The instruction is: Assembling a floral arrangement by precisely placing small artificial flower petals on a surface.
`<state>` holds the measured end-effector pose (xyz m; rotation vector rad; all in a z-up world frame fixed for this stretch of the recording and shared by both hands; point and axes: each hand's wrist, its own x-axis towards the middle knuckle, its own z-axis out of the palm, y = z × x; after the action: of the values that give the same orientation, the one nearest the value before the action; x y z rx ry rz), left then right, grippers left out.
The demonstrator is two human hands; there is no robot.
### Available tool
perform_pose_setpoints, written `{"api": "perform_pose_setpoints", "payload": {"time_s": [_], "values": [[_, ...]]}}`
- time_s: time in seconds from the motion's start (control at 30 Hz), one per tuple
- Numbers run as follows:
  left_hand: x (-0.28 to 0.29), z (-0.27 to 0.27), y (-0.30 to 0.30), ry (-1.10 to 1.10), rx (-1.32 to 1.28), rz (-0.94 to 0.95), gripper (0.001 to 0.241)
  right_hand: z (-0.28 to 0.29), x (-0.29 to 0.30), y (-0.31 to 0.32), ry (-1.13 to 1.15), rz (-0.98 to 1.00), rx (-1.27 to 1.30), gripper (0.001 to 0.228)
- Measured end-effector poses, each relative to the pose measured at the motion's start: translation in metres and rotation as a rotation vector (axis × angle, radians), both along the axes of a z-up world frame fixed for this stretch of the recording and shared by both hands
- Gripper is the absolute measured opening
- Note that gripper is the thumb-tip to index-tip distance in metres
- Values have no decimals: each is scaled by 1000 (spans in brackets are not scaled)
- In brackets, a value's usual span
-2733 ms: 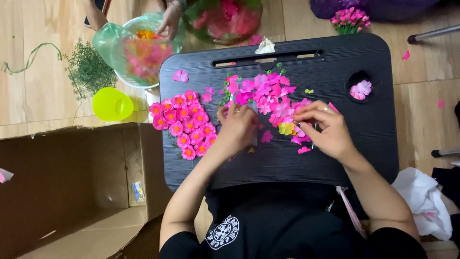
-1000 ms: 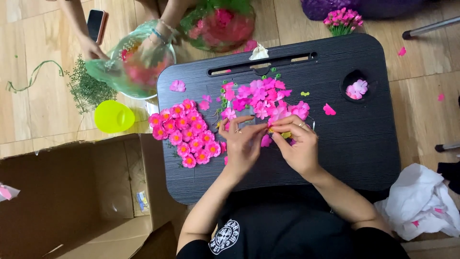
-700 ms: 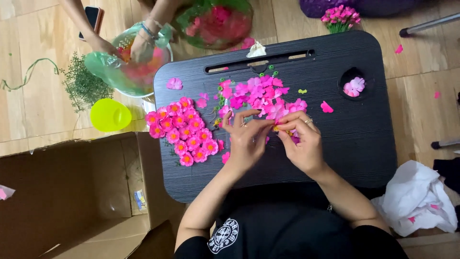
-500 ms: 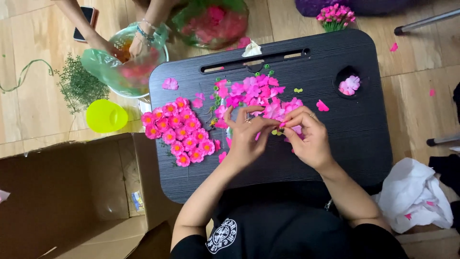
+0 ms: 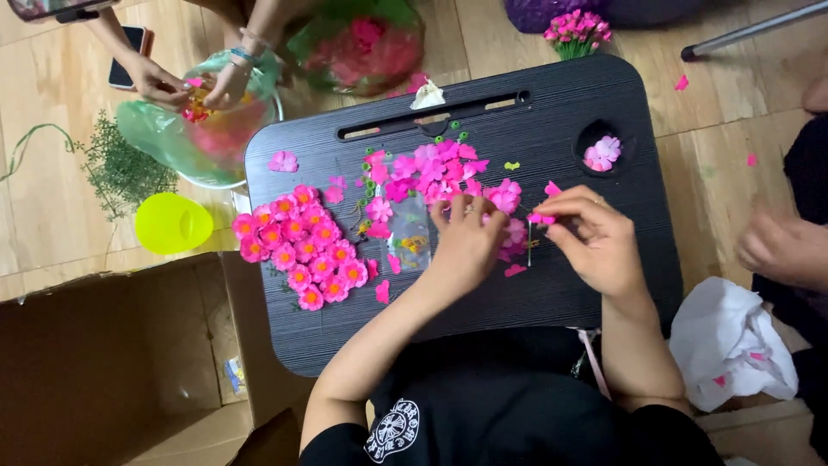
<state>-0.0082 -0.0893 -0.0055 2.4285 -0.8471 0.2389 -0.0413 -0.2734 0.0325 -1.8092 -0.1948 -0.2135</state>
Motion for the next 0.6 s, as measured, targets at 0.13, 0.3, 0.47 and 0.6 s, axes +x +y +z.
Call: {"api": "perform_pose_setpoints", "payload": {"time_s": [0.13,0.3,0.47,0.6], "values": [[-2,-11,-19,-30,118,-32,19,-2,-5,-4,-16,-5,20,16],[2,-7,-23,82,176,14,28,-4,-6,-4,-47,3,-15,15],[4,3,-15,132,104,-23,21,0,-6,-1,-77,4,-29,13],[8,13,-3,114,-4,-20,19,3,-10,-5,-70,-15,-47,14]]}}
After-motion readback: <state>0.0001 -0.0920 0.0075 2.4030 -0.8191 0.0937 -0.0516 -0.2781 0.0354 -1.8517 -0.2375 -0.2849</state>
